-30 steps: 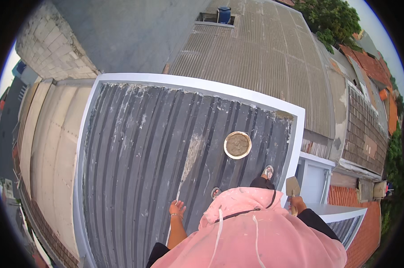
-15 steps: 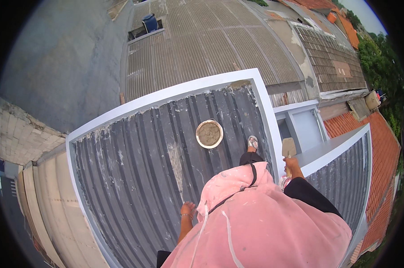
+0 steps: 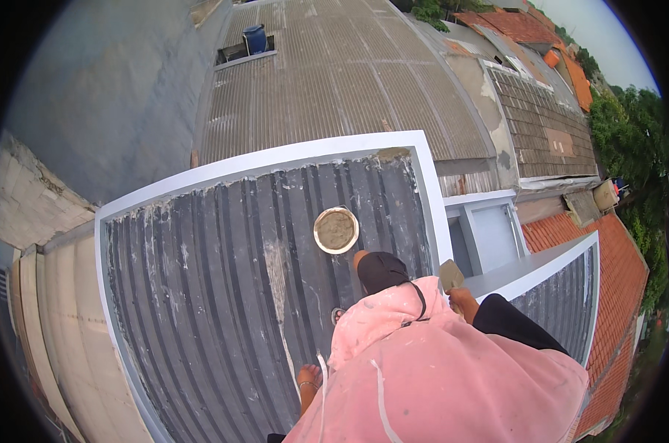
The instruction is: The person applies cement to a corrugated metal roof using a trowel and a bucket. They scoop cement from the bucket and spread it along the roof edge, smoothing the surface repeatedly.
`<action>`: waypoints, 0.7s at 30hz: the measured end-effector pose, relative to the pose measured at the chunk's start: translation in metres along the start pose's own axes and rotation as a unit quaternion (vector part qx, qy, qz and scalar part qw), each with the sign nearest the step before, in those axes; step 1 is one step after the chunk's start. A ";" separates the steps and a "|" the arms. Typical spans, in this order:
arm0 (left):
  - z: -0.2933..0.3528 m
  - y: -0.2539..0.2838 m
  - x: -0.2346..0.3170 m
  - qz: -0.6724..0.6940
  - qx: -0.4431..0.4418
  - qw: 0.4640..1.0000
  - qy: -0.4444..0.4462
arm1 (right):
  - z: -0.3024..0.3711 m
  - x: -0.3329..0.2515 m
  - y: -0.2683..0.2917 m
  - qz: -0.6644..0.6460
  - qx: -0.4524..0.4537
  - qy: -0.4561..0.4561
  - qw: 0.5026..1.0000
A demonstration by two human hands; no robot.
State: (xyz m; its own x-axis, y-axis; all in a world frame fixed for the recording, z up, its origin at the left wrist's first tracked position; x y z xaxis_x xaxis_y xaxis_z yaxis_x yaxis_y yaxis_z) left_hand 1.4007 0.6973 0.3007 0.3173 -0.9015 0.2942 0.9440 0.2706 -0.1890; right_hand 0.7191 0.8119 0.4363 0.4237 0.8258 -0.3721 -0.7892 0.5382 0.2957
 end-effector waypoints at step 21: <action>0.035 -0.018 0.019 0.089 0.065 0.994 -0.003 | -0.075 -0.146 -0.032 -0.034 0.004 0.123 0.992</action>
State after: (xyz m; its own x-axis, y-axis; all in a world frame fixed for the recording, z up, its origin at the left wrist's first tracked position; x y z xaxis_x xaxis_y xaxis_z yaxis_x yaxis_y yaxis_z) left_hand 1.3933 0.6870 0.3424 0.4799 -0.8341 0.2722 0.8768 0.4664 -0.1166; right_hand 0.6493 0.6614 0.4146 0.3537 0.7227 -0.5938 -0.7591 0.5927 0.2692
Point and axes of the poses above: each hand's wrist, its own z-axis away from the middle knuckle, its own y-axis out of the back of the hand, x = y × z, the point moved 9 cm from there along -z, towards the middle knuckle, and after that the axes turned 14 degrees about -x, right-handed, at the moved point
